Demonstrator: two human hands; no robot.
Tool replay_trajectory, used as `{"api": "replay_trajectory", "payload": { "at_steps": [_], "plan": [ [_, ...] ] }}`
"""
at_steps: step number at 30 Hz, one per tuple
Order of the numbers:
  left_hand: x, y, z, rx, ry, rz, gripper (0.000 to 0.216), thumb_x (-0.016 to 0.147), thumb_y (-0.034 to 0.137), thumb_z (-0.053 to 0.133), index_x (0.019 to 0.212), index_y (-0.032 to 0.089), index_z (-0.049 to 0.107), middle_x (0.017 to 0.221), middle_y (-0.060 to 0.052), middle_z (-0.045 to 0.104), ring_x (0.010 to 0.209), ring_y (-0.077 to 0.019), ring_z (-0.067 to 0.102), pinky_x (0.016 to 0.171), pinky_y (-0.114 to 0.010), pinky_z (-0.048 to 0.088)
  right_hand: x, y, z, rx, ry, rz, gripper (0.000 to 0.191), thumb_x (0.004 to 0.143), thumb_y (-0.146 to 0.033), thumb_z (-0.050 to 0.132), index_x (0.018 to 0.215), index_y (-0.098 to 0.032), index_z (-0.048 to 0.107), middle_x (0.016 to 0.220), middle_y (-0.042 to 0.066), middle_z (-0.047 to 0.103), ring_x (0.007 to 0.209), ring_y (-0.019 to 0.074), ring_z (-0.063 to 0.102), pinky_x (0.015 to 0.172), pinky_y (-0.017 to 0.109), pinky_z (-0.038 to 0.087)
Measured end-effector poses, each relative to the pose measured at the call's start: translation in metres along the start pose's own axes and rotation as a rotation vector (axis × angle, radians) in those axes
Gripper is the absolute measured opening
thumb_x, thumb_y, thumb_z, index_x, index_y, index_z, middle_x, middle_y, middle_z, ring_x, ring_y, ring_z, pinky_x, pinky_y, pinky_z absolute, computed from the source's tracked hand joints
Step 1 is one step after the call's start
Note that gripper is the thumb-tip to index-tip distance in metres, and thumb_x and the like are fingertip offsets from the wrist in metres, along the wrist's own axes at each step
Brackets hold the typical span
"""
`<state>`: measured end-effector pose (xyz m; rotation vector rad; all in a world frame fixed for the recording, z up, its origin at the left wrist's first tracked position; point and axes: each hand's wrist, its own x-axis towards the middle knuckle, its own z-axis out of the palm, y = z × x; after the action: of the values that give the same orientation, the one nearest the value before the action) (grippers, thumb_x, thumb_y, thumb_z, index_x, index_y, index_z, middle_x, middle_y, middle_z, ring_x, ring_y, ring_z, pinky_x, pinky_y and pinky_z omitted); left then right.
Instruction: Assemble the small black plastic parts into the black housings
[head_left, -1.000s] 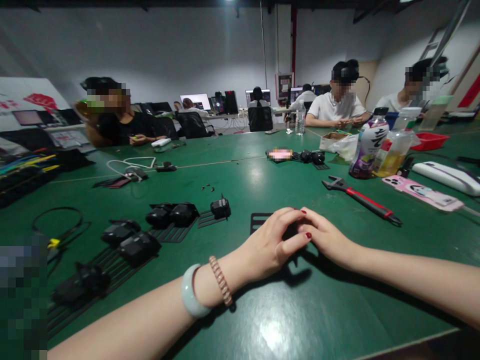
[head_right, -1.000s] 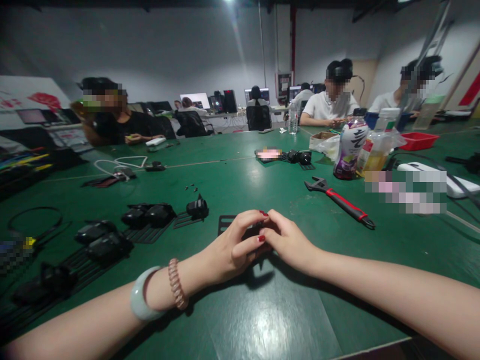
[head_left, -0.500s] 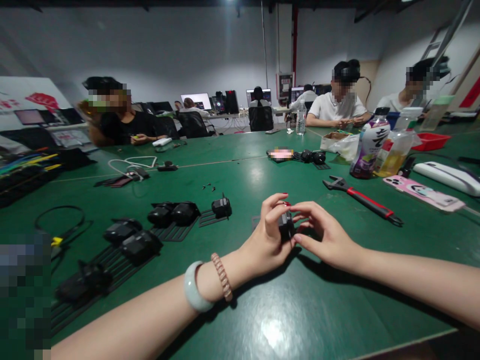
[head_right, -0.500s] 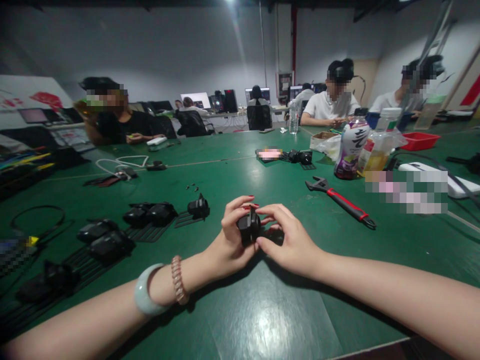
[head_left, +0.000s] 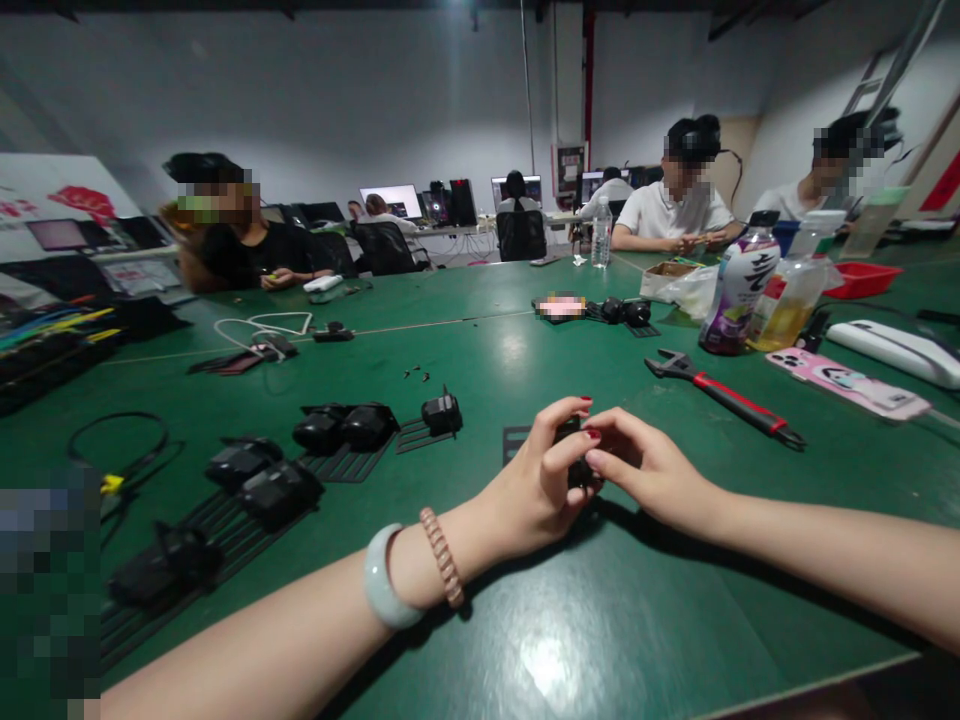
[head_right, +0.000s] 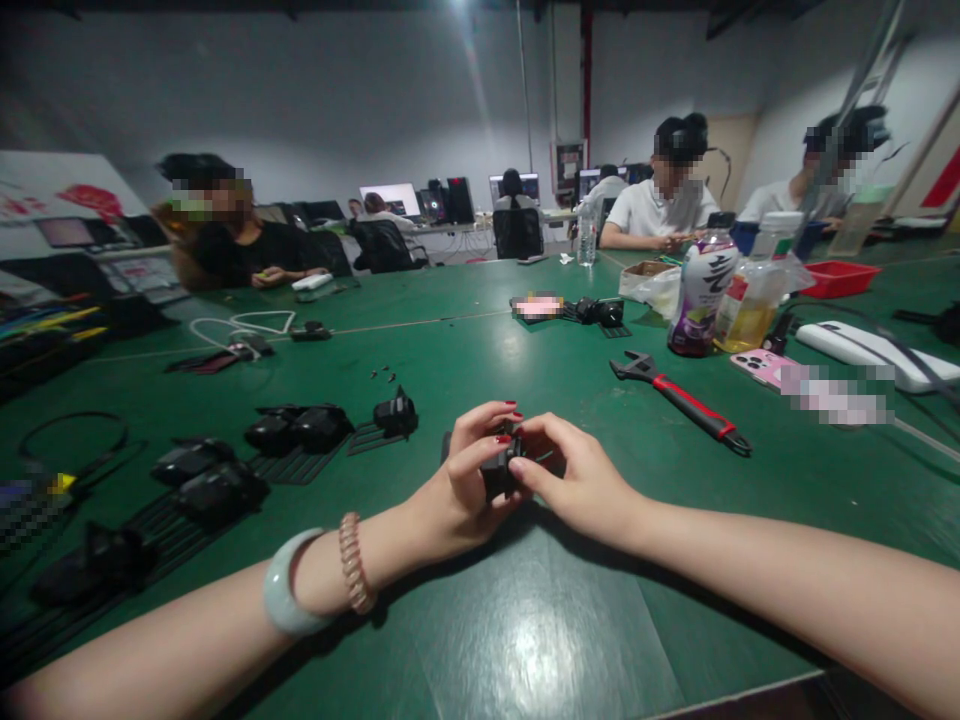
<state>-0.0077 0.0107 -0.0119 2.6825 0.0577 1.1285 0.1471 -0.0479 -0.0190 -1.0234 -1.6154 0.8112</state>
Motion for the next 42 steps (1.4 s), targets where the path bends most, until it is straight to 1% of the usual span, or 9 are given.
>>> {"api": "replay_trajectory", "payload": {
  "at_steps": [4,10,12,16,20,23,26,33,42],
  "plan": [
    [0.0008,0.0018,-0.0007,0.088,0.001,0.081,0.062,0.068,0.005,0.055,0.115,0.025,0.019,0.122,-0.013,0.027,0.114,-0.0229,0.036,0.083,-0.042,0.046,-0.0002,-0.0002,-0.0012,0.064,-0.009,0.055,0.023,0.077,-0.035,0.051,0.091,-0.018,0.047,0.082,0.002,0.055,0.075,0.0118,0.053,0.068,0.025,0.045],
    [0.0033,0.0050,-0.0009,0.149,0.016,0.154,0.059,0.068,0.005,0.056,0.113,0.025,0.023,0.119,-0.012,0.031,0.112,-0.0215,0.040,0.082,-0.038,0.048,-0.0001,0.0021,-0.0034,0.061,-0.023,0.091,0.022,0.077,-0.039,0.049,0.080,-0.017,0.047,0.077,0.001,0.053,0.078,0.0134,0.051,0.071,0.027,0.042],
    [0.0033,0.0053,-0.0002,0.139,0.017,0.144,0.058,0.069,0.006,0.055,0.113,0.025,0.022,0.119,-0.012,0.031,0.112,-0.0215,0.040,0.081,-0.038,0.048,0.0002,0.0030,-0.0034,0.061,-0.015,0.104,0.023,0.077,-0.040,0.049,0.081,-0.017,0.048,0.077,0.001,0.053,0.076,0.0133,0.050,0.070,0.027,0.042],
    [0.0019,0.0033,0.0012,0.067,0.015,0.072,0.062,0.070,0.007,0.055,0.117,0.025,0.018,0.122,-0.013,0.028,0.113,-0.0215,0.037,0.084,-0.041,0.046,-0.0005,0.0021,-0.0018,0.131,-0.021,0.129,0.025,0.078,-0.039,0.047,0.090,-0.017,0.045,0.078,0.001,0.051,0.069,0.0109,0.050,0.064,0.025,0.043],
    [0.0009,-0.0003,0.0006,-0.019,0.024,-0.008,0.067,0.069,0.006,0.055,0.119,0.024,0.014,0.125,-0.015,0.022,0.117,-0.0229,0.032,0.089,-0.047,0.040,-0.0037,-0.0036,0.0006,0.177,-0.054,0.123,0.029,0.076,-0.031,0.052,0.099,-0.018,0.041,0.090,0.003,0.050,0.069,0.0097,0.051,0.062,0.024,0.044],
    [0.0008,-0.0011,-0.0005,-0.046,0.019,-0.020,0.068,0.067,0.003,0.054,0.119,0.024,0.015,0.126,-0.015,0.022,0.119,-0.0238,0.029,0.091,-0.049,0.038,-0.0053,-0.0066,0.0024,0.155,-0.048,0.107,0.033,0.073,-0.023,0.054,0.102,-0.019,0.039,0.094,0.004,0.050,0.069,0.0088,0.051,0.060,0.022,0.044],
    [0.0009,-0.0002,-0.0011,-0.058,0.003,-0.009,0.068,0.067,0.001,0.052,0.118,0.026,0.016,0.126,-0.013,0.022,0.118,-0.0231,0.030,0.089,-0.048,0.039,-0.0047,-0.0057,0.0034,0.097,-0.019,0.081,0.033,0.072,-0.020,0.055,0.101,-0.019,0.041,0.094,0.004,0.050,0.070,0.0091,0.052,0.060,0.022,0.044],
    [-0.0007,-0.0001,-0.0003,-0.045,-0.006,-0.005,0.070,0.065,0.000,0.054,0.118,0.026,0.015,0.127,-0.014,0.021,0.117,-0.0236,0.032,0.088,-0.048,0.041,-0.0031,-0.0016,0.0032,0.075,-0.008,0.076,0.027,0.074,-0.023,0.053,0.098,-0.019,0.043,0.095,0.005,0.051,0.076,0.0116,0.054,0.066,0.026,0.046],
    [0.0003,0.0023,-0.0001,0.004,0.007,0.020,0.064,0.068,0.005,0.055,0.116,0.025,0.018,0.125,-0.014,0.023,0.116,-0.0230,0.034,0.087,-0.046,0.043,-0.0019,-0.0008,0.0012,0.158,-0.051,0.133,0.025,0.075,-0.034,0.052,0.091,-0.018,0.042,0.082,0.001,0.051,0.069,0.0106,0.053,0.062,0.025,0.047]
  ]
}}
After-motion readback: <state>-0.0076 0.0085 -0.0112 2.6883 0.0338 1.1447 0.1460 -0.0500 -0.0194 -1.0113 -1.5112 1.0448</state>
